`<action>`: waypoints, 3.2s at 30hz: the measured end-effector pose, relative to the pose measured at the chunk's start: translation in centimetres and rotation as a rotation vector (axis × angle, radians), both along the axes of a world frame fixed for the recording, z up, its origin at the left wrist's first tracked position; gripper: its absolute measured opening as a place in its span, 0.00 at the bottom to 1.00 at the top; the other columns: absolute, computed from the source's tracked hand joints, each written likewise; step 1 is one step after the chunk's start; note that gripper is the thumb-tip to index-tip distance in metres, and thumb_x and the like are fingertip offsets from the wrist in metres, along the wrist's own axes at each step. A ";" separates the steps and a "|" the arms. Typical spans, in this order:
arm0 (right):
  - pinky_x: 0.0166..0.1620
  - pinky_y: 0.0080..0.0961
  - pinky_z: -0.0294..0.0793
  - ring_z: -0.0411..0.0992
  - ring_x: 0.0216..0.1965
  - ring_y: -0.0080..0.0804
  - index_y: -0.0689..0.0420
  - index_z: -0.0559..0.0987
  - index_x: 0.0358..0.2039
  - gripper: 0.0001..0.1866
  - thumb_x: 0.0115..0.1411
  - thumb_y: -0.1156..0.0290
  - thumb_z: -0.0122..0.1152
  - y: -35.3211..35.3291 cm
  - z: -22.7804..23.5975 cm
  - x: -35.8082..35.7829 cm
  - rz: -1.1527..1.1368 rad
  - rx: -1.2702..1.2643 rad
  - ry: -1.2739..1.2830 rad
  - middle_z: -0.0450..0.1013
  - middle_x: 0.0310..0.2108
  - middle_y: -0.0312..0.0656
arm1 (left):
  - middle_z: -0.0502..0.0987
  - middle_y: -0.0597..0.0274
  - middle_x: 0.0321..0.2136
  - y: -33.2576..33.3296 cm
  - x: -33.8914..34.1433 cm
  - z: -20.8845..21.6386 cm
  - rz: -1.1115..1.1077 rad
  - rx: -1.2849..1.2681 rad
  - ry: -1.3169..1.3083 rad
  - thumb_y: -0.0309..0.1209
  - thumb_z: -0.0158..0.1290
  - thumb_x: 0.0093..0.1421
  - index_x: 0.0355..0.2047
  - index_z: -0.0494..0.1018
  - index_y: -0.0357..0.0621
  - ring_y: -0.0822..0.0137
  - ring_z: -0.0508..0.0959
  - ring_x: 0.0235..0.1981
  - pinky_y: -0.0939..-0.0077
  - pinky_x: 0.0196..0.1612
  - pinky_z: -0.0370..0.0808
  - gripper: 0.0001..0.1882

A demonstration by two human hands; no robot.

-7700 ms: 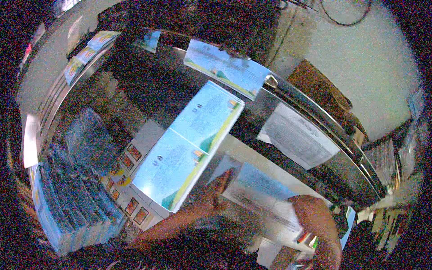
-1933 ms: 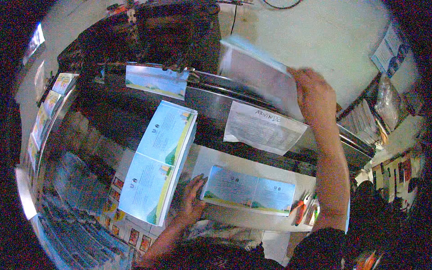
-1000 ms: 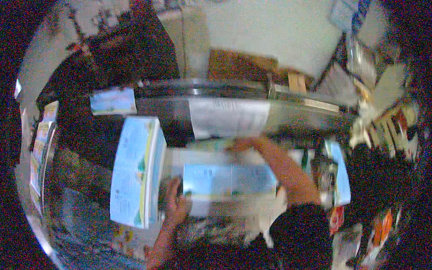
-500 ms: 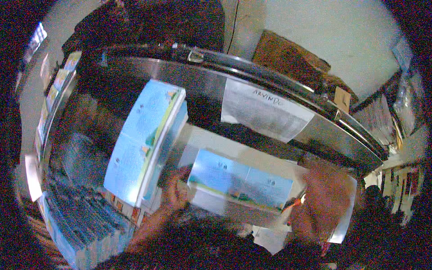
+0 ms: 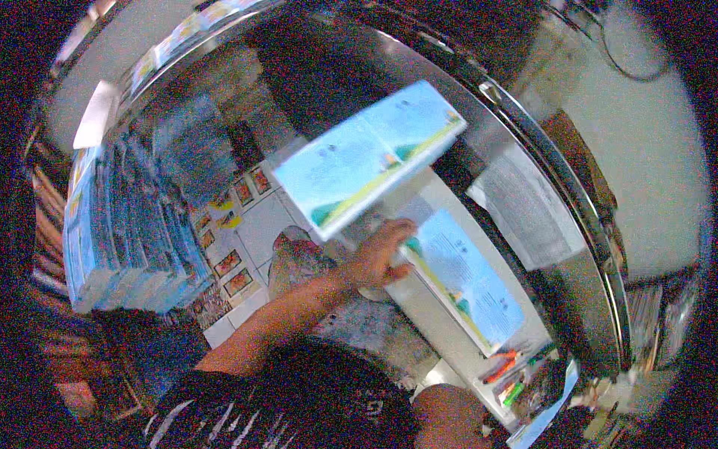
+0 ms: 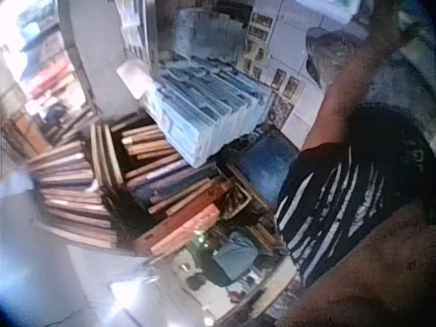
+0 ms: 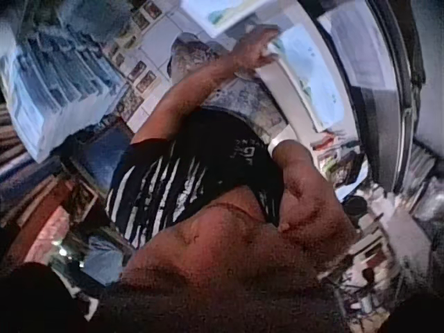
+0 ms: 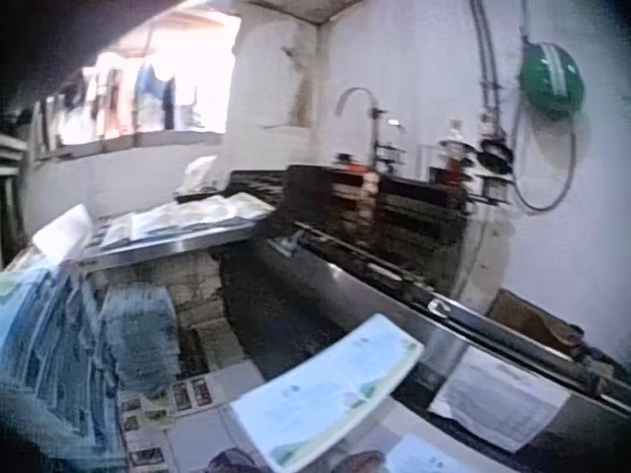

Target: The person aligns a stack of printed brochures on a metal surface by hand, then relocates to a table to open individual folded papers one by one and place them onto a machine's intake.

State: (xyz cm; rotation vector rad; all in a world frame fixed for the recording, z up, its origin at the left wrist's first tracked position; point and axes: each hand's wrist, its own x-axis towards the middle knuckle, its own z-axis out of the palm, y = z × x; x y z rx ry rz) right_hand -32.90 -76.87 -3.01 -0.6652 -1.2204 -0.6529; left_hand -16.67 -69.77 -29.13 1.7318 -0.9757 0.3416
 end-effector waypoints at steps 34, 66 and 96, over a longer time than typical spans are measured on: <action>0.44 0.28 0.72 0.71 0.38 0.31 0.58 0.69 0.45 0.18 0.55 0.73 0.64 10.3 -66.7 23.8 -1.145 -1.973 1.395 0.71 0.36 0.41 | 0.77 0.50 0.32 37.5 -8.7 -17.1 0.919 0.031 1.901 0.39 0.53 0.56 0.36 0.74 0.40 0.52 0.77 0.35 0.59 0.42 0.73 0.15; 0.47 0.33 0.74 0.73 0.45 0.36 0.58 0.64 0.55 0.28 0.56 0.68 0.64 22.1 -64.8 -5.3 -0.959 -1.267 1.736 0.71 0.46 0.47 | 0.64 0.35 0.56 45.8 -29.9 -31.3 0.567 0.305 1.233 0.46 0.61 0.52 0.60 0.61 0.37 0.37 0.64 0.59 0.46 0.61 0.62 0.41; 0.57 0.37 0.67 0.67 0.53 0.41 0.63 0.65 0.58 0.26 0.62 0.66 0.56 11.3 -49.7 -8.7 0.157 -0.282 1.957 0.66 0.56 0.51 | 0.76 0.48 0.48 54.2 -24.8 -27.8 1.306 0.791 0.123 0.31 0.48 0.65 0.59 0.67 0.43 0.51 0.79 0.43 0.61 0.44 0.76 0.21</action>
